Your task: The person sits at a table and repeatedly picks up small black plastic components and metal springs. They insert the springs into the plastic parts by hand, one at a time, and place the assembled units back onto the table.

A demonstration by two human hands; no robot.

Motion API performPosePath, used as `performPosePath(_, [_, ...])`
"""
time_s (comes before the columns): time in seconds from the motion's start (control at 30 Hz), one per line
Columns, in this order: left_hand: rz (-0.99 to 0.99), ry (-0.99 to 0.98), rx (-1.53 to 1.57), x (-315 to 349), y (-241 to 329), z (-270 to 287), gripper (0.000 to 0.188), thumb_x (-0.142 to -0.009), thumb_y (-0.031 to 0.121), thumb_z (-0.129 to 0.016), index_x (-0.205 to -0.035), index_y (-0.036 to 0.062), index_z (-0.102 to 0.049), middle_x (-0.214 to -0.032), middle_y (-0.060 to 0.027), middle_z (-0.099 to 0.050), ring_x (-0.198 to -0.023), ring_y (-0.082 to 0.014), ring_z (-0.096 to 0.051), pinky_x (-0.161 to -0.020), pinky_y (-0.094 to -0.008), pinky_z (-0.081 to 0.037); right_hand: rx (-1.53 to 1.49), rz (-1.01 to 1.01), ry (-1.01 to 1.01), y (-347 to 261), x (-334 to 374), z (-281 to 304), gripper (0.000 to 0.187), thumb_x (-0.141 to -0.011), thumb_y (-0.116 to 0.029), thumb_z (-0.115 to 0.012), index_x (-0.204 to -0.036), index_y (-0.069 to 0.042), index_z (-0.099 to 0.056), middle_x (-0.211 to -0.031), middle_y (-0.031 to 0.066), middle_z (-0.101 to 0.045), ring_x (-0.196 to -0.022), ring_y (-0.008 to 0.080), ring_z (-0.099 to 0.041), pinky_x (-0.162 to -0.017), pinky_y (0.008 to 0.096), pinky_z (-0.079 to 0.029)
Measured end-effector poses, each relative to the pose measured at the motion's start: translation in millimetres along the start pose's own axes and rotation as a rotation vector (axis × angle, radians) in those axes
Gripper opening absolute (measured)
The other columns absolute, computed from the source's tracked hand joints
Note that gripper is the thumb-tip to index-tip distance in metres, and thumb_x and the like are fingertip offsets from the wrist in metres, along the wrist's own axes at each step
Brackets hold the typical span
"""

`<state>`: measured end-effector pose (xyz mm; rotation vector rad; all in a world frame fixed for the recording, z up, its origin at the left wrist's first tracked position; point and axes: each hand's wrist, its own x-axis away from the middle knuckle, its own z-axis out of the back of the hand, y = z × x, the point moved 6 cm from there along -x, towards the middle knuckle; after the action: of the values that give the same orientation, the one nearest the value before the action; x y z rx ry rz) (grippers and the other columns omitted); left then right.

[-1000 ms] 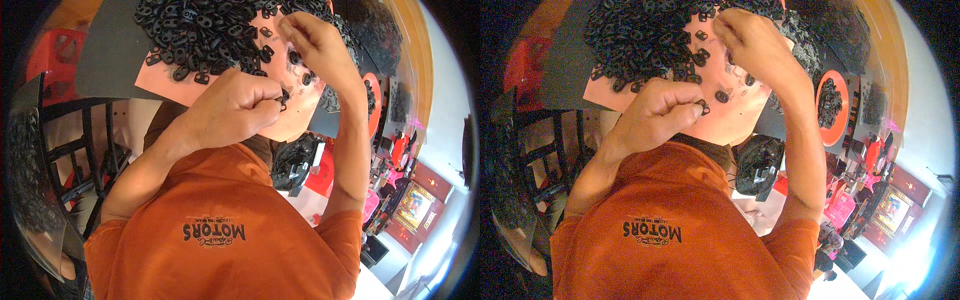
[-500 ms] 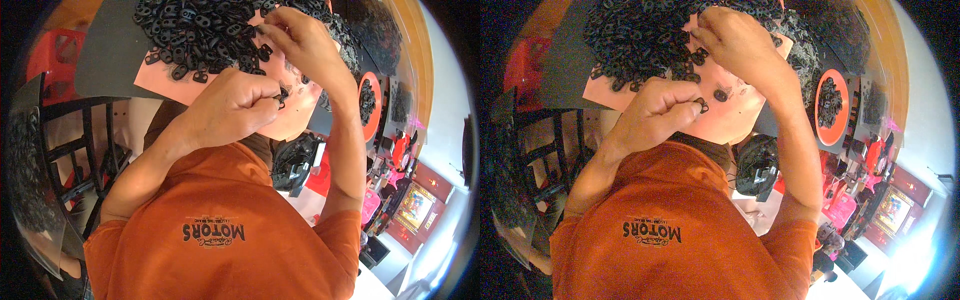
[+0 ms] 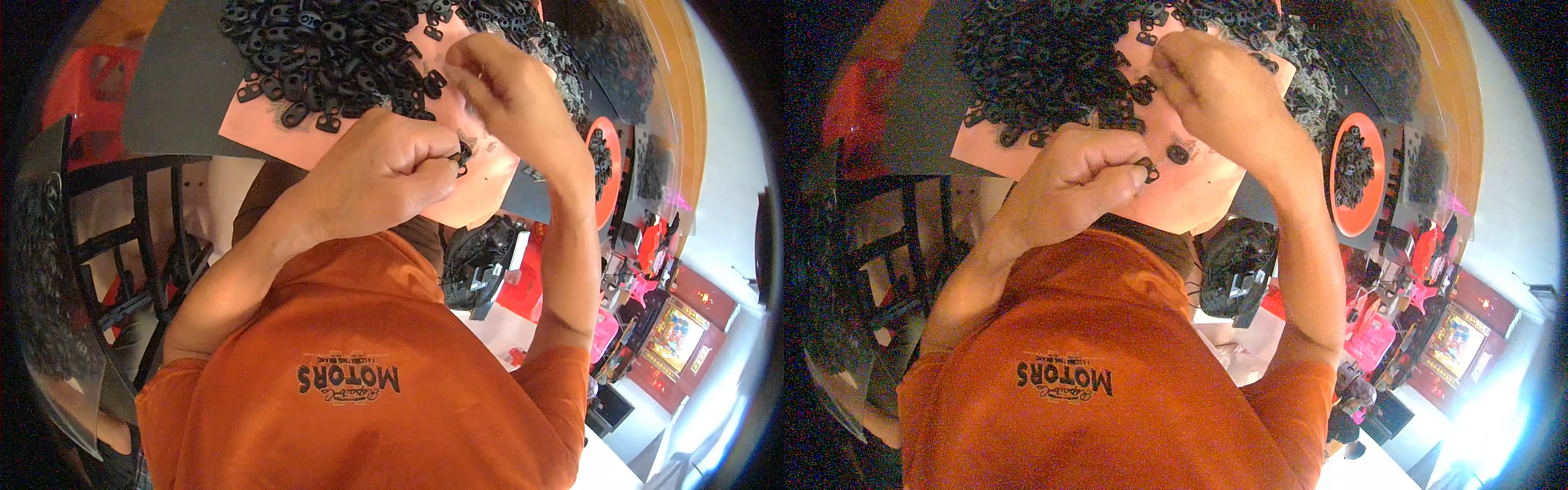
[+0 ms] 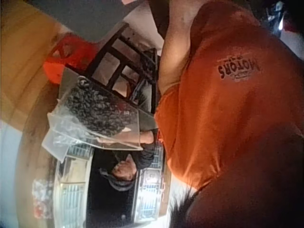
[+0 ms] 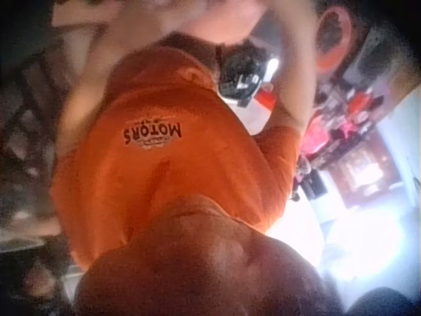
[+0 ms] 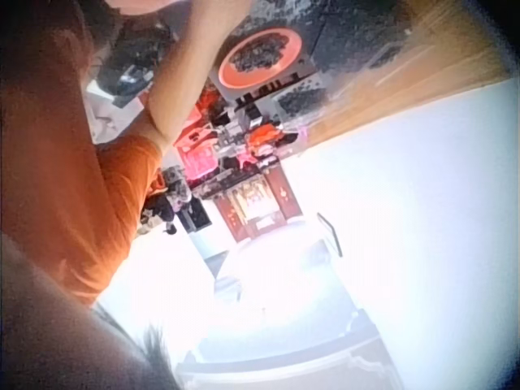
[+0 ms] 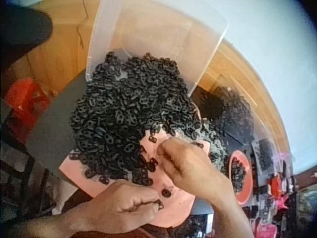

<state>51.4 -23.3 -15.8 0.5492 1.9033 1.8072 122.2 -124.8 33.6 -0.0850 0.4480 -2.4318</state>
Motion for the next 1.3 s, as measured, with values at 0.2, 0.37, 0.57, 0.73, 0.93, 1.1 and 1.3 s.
performPosePath(0.2, [-0.035,0.028,0.013,0,-1,-2,0.019,-0.083,0.013,-0.049,-0.068,0.002,-0.046,-0.058,0.003,-0.037,-0.055,-0.0054,-0.033,-0.048,-0.0265,-0.028,0.065,0.044,0.029,1,7,-3,0.019,-0.082,-0.018,-0.055,-0.088,-0.001,-0.059,-0.084,0.0186,-0.059,-0.078,0.0372,-0.059,-0.066,0.0447,-0.047])
performPosePath(0.37, [-0.024,0.034,0.012,0,-4,-2,0.018,-0.083,0.013,-0.049,-0.069,0.0024,-0.047,-0.059,0.0035,-0.038,-0.056,-0.0054,-0.034,-0.048,-0.0258,-0.029,-0.009,0.003,-0.035,-11,10,-10,0.019,-0.081,-0.018,-0.055,-0.087,0.0,-0.057,-0.085,0.0191,-0.059,-0.078,0.0384,-0.058,-0.066,0.0449,-0.046])
performPosePath(0.57, [-0.029,0.021,0.014,1,-5,-2,0.019,-0.083,0.014,-0.049,-0.068,0.0032,-0.045,-0.06,0.004,-0.038,-0.056,-0.0053,-0.034,-0.049,-0.0255,-0.029,0.033,-0.052,-0.065,-4,9,-14,0.02,-0.079,-0.018,-0.055,-0.083,0.001,-0.054,-0.082,0.021,-0.058,-0.078,0.04,-0.058,-0.065,0.0464,-0.046])
performPosePath(0.73, [-0.043,0.027,0.002,1,-4,-3,0.02,-0.084,0.013,-0.049,-0.067,0.0038,-0.043,-0.059,0.0043,-0.037,-0.056,-0.0049,-0.033,-0.048,-0.0251,-0.028,0.073,-0.058,-0.072,-4,11,-12,0.02,-0.08,-0.018,-0.056,-0.082,0.001,-0.053,-0.08,0.0214,-0.057,-0.076,0.0405,-0.057,-0.064,0.0477,-0.045])
performPosePath(0.93, [-0.044,0.035,0.02,2,-3,-2,0.021,-0.084,0.013,-0.049,-0.066,0.0049,-0.042,-0.059,0.0047,-0.035,-0.055,-0.0043,-0.032,-0.048,-0.0248,-0.027,0.068,-0.031,-0.064,-4,12,-10,0.021,-0.08,-0.019,-0.057,-0.084,0.001,-0.054,-0.081,0.0209,-0.058,-0.077,0.0402,-0.057,-0.064,0.0475,-0.046])
performPosePath(1.1, [-0.025,0.037,0.037,2,-5,-3,0.02,-0.084,0.012,-0.048,-0.066,0.005,-0.043,-0.06,0.0053,-0.036,-0.055,-0.0039,-0.032,-0.047,-0.0245,-0.027,0.054,-0.005,-0.018,-8,12,-10,0.021,-0.081,-0.019,-0.055,-0.084,0.001,-0.056,-0.082,0.0212,-0.059,-0.077,0.0399,-0.058,-0.065,0.0464,-0.046])
performPosePath(1.3, [-0.013,0.038,0.038,2,-6,-3,0.018,-0.083,0.011,-0.048,-0.066,0.0038,-0.045,-0.06,0.0051,-0.038,-0.056,-0.0038,-0.034,-0.047,-0.0243,-0.028,0.029,-0.056,-0.02,-1,12,-10,0.018,-0.081,-0.018,-0.054,-0.081,0.0,-0.056,-0.08,0.0207,-0.059,-0.076,0.0394,-0.059,-0.064,0.0462,-0.047])
